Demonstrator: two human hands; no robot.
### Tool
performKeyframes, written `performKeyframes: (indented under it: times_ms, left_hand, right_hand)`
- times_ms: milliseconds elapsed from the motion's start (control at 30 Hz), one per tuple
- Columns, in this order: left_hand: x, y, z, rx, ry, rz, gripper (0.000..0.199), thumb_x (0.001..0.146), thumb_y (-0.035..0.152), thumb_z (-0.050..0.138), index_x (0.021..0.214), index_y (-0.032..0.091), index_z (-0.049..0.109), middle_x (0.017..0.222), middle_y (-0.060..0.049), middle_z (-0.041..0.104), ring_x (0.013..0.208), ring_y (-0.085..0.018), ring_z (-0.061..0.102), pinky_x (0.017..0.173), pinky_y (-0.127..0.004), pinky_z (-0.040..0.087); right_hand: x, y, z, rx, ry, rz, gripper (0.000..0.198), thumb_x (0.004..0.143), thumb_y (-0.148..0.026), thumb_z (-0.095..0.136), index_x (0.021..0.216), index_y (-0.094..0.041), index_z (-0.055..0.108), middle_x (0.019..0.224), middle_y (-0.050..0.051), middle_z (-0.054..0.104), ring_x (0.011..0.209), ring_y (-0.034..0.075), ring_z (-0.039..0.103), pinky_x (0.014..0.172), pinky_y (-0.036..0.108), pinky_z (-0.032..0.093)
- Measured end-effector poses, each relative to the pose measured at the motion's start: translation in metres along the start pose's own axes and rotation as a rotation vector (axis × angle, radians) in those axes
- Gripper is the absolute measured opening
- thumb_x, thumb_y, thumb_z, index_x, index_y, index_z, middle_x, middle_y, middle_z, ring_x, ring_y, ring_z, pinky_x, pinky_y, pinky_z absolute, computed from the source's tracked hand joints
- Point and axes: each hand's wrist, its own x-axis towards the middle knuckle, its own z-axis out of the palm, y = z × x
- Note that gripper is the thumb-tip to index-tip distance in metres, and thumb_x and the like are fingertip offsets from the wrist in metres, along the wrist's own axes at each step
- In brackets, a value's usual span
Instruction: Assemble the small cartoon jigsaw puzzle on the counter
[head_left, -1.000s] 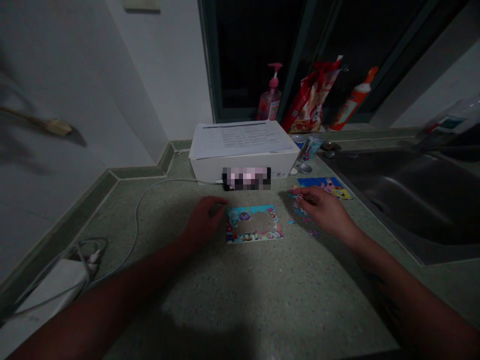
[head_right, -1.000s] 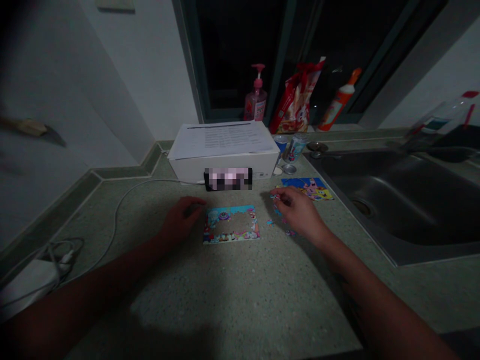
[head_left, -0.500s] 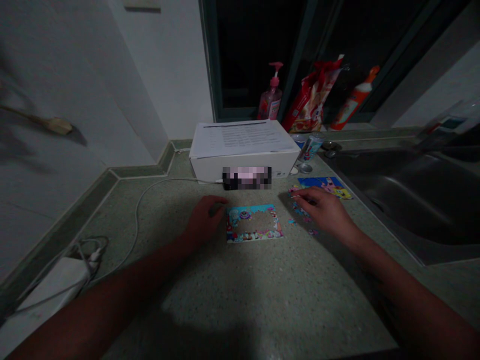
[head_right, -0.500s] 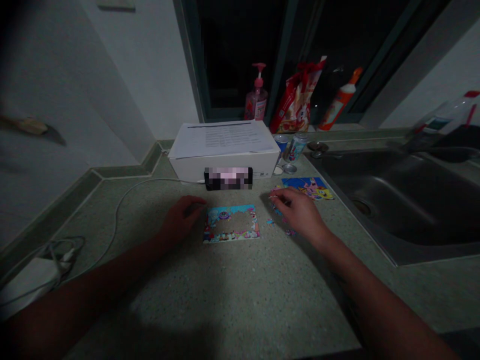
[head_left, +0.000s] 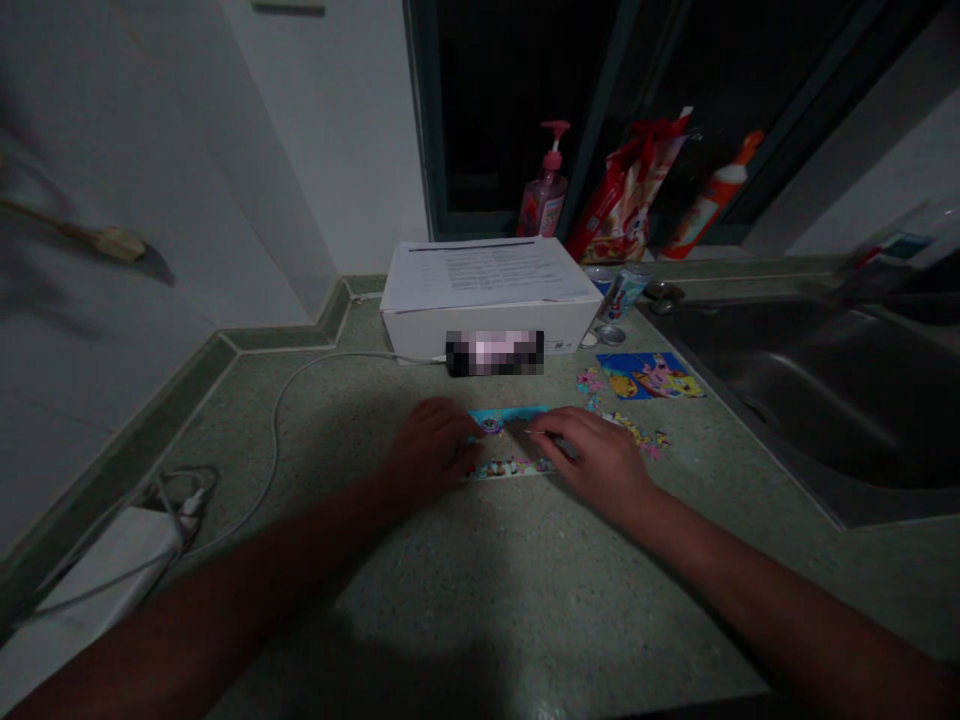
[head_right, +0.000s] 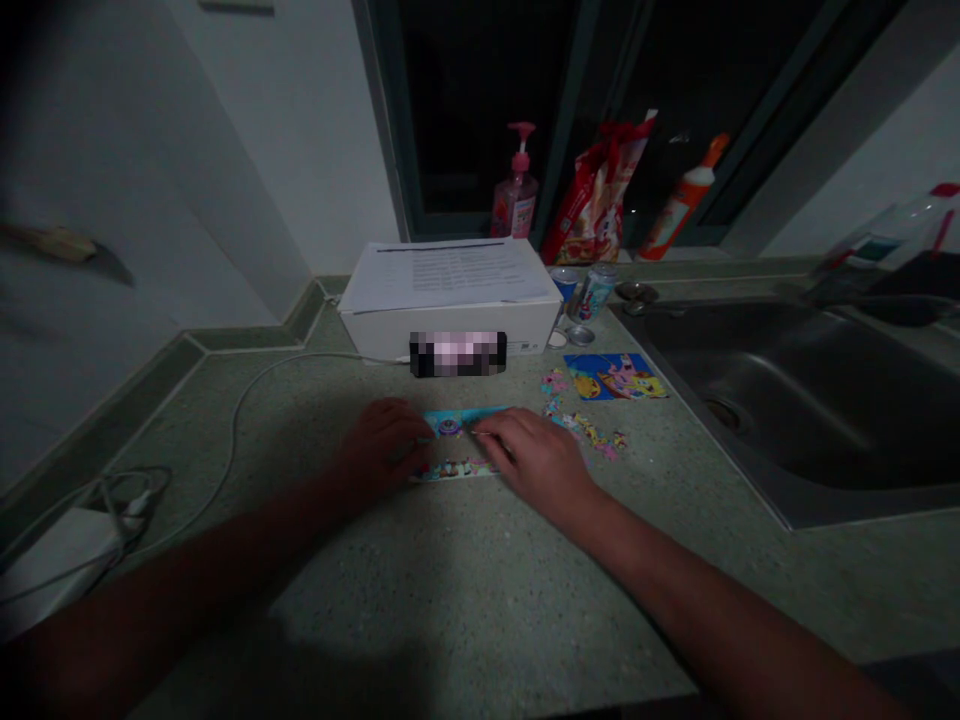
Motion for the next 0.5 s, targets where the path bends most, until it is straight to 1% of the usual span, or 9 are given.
performKeyframes:
  times_ms: [33, 100, 200, 367, 500]
  left_hand:
    - [0.001, 0.003, 0.0, 0.0, 0.005, 0.053, 0.011, 0.1, 0.027, 0.071, 0.109, 0.034, 0.069, 0.093, 0.001, 0.081, 0.086, -0.023, 0.075, 0.082, -0.047, 0.066]
    - [0.001, 0.011, -0.001, -0.006, 0.004, 0.109, 0.009, 0.102, 0.031, 0.073, 0.11, 0.032, 0.069, 0.097, 0.001, 0.082, 0.086, -0.022, 0.075, 0.086, -0.046, 0.066]
    - [0.001, 0.019, -0.004, -0.021, -0.04, 0.14, 0.011, 0.106, 0.031, 0.073, 0.114, 0.026, 0.067, 0.099, 0.0, 0.082, 0.088, -0.019, 0.076, 0.093, -0.042, 0.063]
    - [0.0, 0.024, -0.006, -0.032, 0.005, 0.202, 0.018, 0.108, 0.04, 0.072, 0.113, 0.023, 0.066, 0.096, 0.0, 0.079, 0.086, -0.018, 0.075, 0.092, -0.038, 0.062]
    - [0.0, 0.026, -0.006, -0.05, 0.019, 0.217, 0.017, 0.105, 0.034, 0.075, 0.11, 0.021, 0.065, 0.093, -0.001, 0.078, 0.084, -0.018, 0.074, 0.089, -0.038, 0.062]
  right_hand:
    - [0.001, -0.004, 0.001, -0.019, 0.013, -0.047, 0.014, 0.11, -0.022, 0.062, 0.105, -0.026, 0.074, 0.095, 0.004, 0.083, 0.086, 0.022, 0.08, 0.076, 0.037, 0.064]
    - [0.002, -0.01, 0.002, -0.047, 0.042, -0.144, 0.012, 0.111, -0.021, 0.061, 0.105, -0.025, 0.07, 0.094, 0.003, 0.083, 0.086, 0.021, 0.08, 0.076, 0.036, 0.063]
    - [0.003, -0.016, 0.003, -0.057, 0.078, -0.243, 0.008, 0.111, -0.02, 0.063, 0.107, -0.024, 0.067, 0.097, 0.003, 0.084, 0.084, 0.019, 0.079, 0.074, 0.035, 0.061]
    - [0.0, -0.024, 0.007, -0.046, 0.055, -0.29, 0.013, 0.108, -0.013, 0.065, 0.108, -0.025, 0.069, 0.103, 0.004, 0.085, 0.087, 0.02, 0.078, 0.074, 0.037, 0.059]
    - [-0.003, -0.027, 0.009, -0.051, 0.026, -0.307, 0.013, 0.107, -0.013, 0.064, 0.107, -0.023, 0.072, 0.105, 0.005, 0.084, 0.088, 0.021, 0.076, 0.075, 0.037, 0.057]
